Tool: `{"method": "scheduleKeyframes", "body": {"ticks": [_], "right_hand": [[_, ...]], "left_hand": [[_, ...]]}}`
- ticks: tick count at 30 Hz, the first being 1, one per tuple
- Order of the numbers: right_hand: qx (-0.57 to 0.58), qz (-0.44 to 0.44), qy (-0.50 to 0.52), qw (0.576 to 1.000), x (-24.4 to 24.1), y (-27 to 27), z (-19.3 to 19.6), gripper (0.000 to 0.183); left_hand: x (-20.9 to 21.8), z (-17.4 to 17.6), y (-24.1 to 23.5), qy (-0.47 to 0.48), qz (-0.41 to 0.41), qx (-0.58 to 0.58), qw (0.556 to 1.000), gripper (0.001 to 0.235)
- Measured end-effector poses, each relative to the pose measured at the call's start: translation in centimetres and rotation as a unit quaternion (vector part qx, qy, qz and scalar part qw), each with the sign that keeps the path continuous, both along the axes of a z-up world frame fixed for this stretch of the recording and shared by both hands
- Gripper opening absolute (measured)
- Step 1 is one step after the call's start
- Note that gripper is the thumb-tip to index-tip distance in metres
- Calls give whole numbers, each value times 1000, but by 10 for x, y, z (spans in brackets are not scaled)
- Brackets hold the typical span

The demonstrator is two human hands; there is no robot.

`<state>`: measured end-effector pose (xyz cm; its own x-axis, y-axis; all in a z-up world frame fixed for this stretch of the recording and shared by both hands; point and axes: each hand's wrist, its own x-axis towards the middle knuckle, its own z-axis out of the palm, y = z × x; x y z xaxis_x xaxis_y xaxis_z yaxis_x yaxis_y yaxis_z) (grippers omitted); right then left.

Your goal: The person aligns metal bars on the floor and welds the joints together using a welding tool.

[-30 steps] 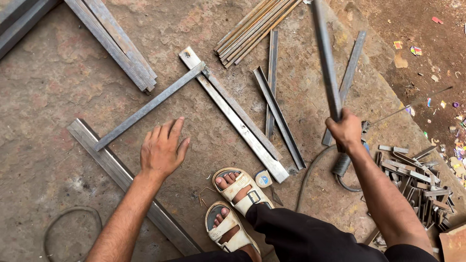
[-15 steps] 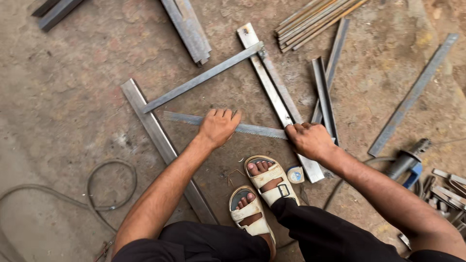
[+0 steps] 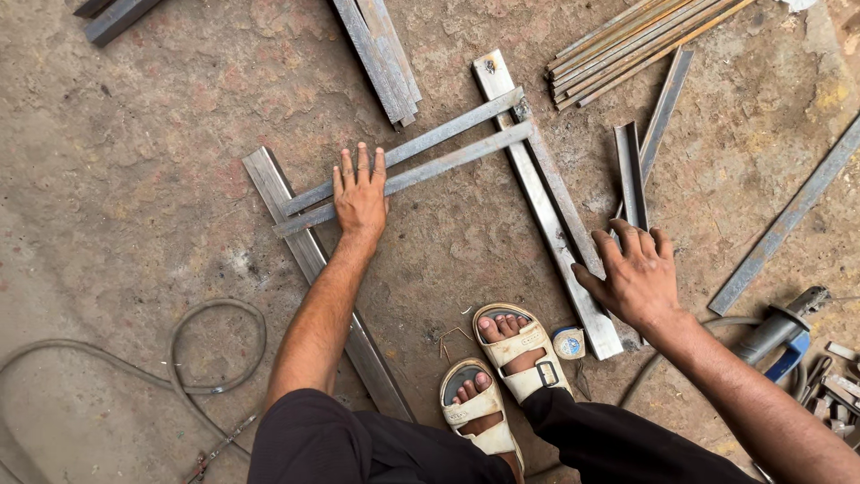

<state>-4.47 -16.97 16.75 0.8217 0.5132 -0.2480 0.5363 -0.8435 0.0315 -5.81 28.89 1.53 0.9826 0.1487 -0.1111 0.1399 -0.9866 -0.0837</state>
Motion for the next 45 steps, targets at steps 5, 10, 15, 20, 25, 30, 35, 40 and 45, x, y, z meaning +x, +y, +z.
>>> {"method": "scheduleKeyframes", "body": {"ticks": [5, 10, 15, 20, 25, 30, 35, 40, 45], "right_hand": [[2, 2, 6, 1000, 4, -7, -9, 74], [10, -35, 17, 999, 2, -19, -5, 75], [14, -25, 17, 999, -2, -13, -1, 73], [32, -19, 1, 999, -4, -9, 3, 69], [30, -26, 2, 999, -6, -9, 3, 69], [62, -21, -12, 998, -7, -8, 0, 70], [67, -25, -6, 997, -5, -10, -3, 69], [63, -35, 13, 997, -5, -14, -6, 70], [79, -33, 1, 996, -7, -14, -3, 71]], "left_hand": [[18, -23, 9, 37, 77, -3, 996, 114], [12, -30, 12, 11, 71, 7, 997, 113], [-1, -31, 6, 20, 74, 1, 997, 112], [-5, -26, 16, 18, 66, 9, 998, 109], [2, -23, 8, 43, 105, 7, 993, 109], [15, -22, 6, 49, 123, 9, 991, 111], [13, -30, 18, 43, 66, 20, 997, 109], [14, -35, 14, 45, 69, 25, 996, 112], [15, -21, 5, 66, 89, 13, 994, 114]]}}
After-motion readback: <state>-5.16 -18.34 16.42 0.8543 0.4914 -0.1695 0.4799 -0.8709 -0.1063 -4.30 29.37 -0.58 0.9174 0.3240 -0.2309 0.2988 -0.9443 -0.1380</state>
